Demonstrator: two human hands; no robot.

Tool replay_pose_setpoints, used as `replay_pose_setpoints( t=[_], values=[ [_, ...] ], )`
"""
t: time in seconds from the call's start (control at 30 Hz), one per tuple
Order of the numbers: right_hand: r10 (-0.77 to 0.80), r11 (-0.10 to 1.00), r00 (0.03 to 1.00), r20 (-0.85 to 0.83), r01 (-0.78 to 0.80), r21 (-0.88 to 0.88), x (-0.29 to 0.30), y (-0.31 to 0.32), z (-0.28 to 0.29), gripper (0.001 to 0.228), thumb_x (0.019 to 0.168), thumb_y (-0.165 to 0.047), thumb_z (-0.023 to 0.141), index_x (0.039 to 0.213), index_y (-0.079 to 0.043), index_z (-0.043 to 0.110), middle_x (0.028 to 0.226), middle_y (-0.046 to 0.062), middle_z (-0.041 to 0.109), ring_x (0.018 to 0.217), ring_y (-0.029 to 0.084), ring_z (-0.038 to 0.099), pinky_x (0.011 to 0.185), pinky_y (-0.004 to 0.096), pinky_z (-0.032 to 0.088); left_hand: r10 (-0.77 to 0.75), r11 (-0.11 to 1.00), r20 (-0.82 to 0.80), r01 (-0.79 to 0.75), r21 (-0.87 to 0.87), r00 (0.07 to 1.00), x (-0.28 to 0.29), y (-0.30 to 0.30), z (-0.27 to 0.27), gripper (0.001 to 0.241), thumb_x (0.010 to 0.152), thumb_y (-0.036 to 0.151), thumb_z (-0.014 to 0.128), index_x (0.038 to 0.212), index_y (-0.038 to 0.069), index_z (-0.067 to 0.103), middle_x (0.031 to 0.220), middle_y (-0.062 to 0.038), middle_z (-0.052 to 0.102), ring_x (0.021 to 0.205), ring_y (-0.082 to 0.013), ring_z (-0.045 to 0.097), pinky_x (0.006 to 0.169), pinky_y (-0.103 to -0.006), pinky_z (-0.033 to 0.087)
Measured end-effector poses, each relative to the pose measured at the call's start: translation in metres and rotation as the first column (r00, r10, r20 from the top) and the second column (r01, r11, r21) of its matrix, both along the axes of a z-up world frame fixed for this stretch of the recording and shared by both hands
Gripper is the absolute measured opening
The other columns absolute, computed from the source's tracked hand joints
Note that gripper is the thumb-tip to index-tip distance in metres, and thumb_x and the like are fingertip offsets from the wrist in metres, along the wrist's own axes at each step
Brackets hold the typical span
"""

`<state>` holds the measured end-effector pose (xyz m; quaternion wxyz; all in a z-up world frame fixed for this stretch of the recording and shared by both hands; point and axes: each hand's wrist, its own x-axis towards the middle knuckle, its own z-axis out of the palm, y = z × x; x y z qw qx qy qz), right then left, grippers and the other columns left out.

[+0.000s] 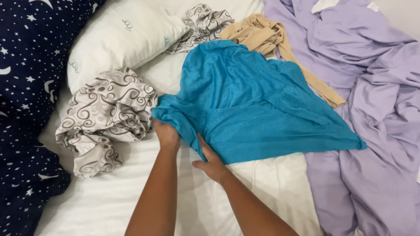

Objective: The person folds a blue garment on a bed, smoothing and aligning the fabric before rolling it into a compact bundle. The person then places the folded garment into a white wardrobe drawer.

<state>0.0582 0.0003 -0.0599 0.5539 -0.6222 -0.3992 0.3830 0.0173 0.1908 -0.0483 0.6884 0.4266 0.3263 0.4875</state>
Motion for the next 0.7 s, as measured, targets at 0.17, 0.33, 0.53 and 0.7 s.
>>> replay_pose_setpoints(
  t=[0.17, 0.33, 0.53, 0.7],
  values=[
    [0.030, 0.999, 0.992, 0.119, -0.026, -0.039, 0.001, 0.001, 0.007, 0.096, 0.079, -0.002, 0.073, 0.163, -0.010, 0.027, 0.175, 0.009, 0.017, 0.162, 0.024, 0.009, 0.127, 0.036, 0.013, 0.203, 0.973, 0.053, -0.208, 0.102, 0.978, -0.021, 0.043, -0.045, 0.021, 0.102, 0.013, 0.060, 0.116, -0.002, 0.066, 0.111, -0.009, 0.072, 0.096, -0.0173, 0.067, 0.085, -0.0331, 0.057],
    [0.055, 0.995, 0.981, 0.188, -0.039, -0.088, -0.003, 0.002, 0.009, 0.093, 0.078, -0.005, 0.075, 0.161, -0.017, 0.034, 0.174, 0.008, 0.018, 0.162, 0.025, 0.008, 0.127, 0.039, 0.013, 0.153, 0.986, -0.077, -0.157, -0.049, 0.985, -0.063, 0.039, -0.022, 0.025, 0.095, 0.019, 0.064, 0.116, 0.006, 0.068, 0.109, -0.004, 0.071, 0.093, -0.0166, 0.066, 0.080, -0.0332, 0.056],
    [0.084, 0.992, 0.963, 0.255, -0.057, -0.114, -0.003, 0.001, 0.014, 0.092, 0.078, -0.006, 0.076, 0.160, -0.023, 0.038, 0.175, 0.008, 0.016, 0.162, 0.028, 0.007, 0.127, 0.042, 0.012, 0.047, 0.862, 0.053, -0.014, -0.506, 0.997, -0.100, -0.002, -0.034, 0.035, 0.098, 0.046, 0.049, 0.106, 0.019, 0.068, 0.106, -0.002, 0.071, 0.094, -0.0221, 0.067, 0.077, -0.0396, 0.057],
    [0.105, 0.994, 0.970, 0.217, -0.094, -0.059, 0.000, -0.008, 0.024, 0.089, 0.080, -0.006, 0.076, 0.158, -0.025, 0.040, 0.175, 0.009, 0.014, 0.161, 0.029, 0.011, 0.126, 0.041, 0.017, 0.322, 0.657, -0.744, 0.428, 0.621, 0.585, -0.152, 0.003, -0.161, 0.031, 0.094, 0.007, 0.050, 0.115, 0.012, 0.074, 0.119, -0.009, 0.071, 0.113, -0.0239, 0.061, 0.104, -0.0334, 0.050]
  ],
)
